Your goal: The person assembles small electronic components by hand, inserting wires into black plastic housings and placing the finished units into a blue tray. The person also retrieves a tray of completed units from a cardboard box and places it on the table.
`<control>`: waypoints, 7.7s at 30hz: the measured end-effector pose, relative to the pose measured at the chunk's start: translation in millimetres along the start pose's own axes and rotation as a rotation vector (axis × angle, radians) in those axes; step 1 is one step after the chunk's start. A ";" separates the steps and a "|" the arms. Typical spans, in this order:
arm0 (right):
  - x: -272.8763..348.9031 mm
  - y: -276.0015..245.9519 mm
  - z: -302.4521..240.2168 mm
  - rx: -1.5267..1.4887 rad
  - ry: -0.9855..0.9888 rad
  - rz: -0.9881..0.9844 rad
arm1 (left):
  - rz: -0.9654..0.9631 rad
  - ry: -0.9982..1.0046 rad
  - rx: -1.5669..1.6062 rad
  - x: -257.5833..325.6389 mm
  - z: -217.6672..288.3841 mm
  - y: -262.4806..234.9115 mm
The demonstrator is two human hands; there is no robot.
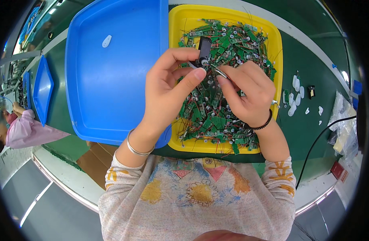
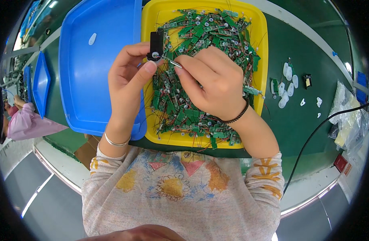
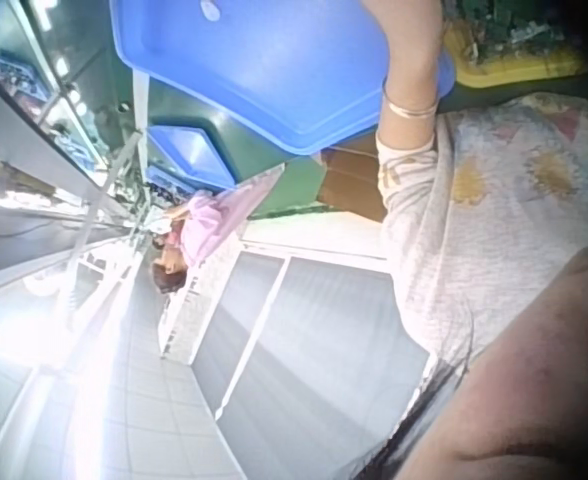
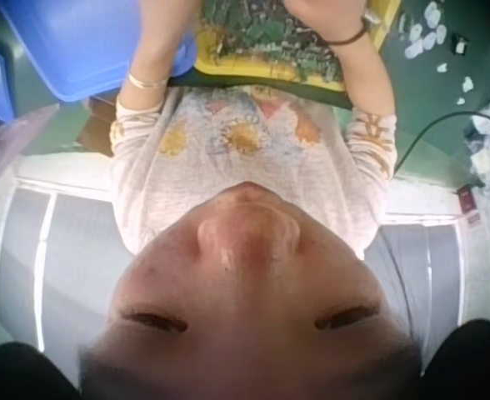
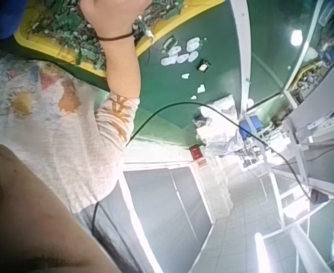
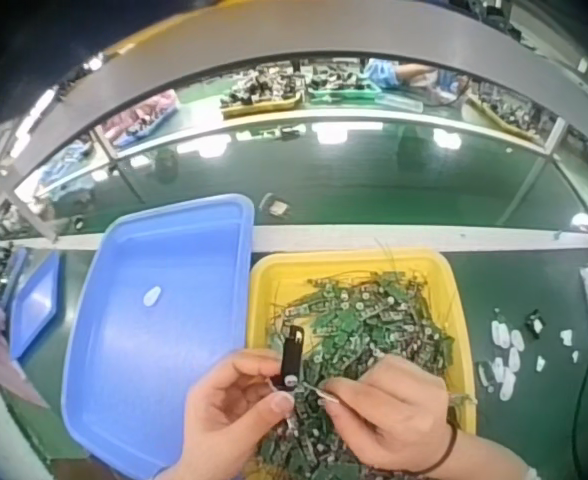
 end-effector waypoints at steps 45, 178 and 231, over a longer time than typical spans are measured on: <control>1.5 2.3 4.1 -0.252 0.005 0.014 | -0.183 0.175 -0.040 3.7 12.2 15.9; -151.2 21.2 165.7 0.396 0.099 -0.279 | 0.648 -0.071 -1.659 -28.5 -7.9 -152.1; 220.6 -243.4 110.1 -0.814 0.264 1.043 | 0.421 0.186 -1.531 110.1 76.9 -112.8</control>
Point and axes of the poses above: each hand's wrist, its own x-axis away from the middle knuckle, its own y-axis out of the palm, z = x × y, the point moved 6 cm from there along -x, towards the middle knuckle, and after that the axes turned 6 degrees about -z, right-handed, at the moved point
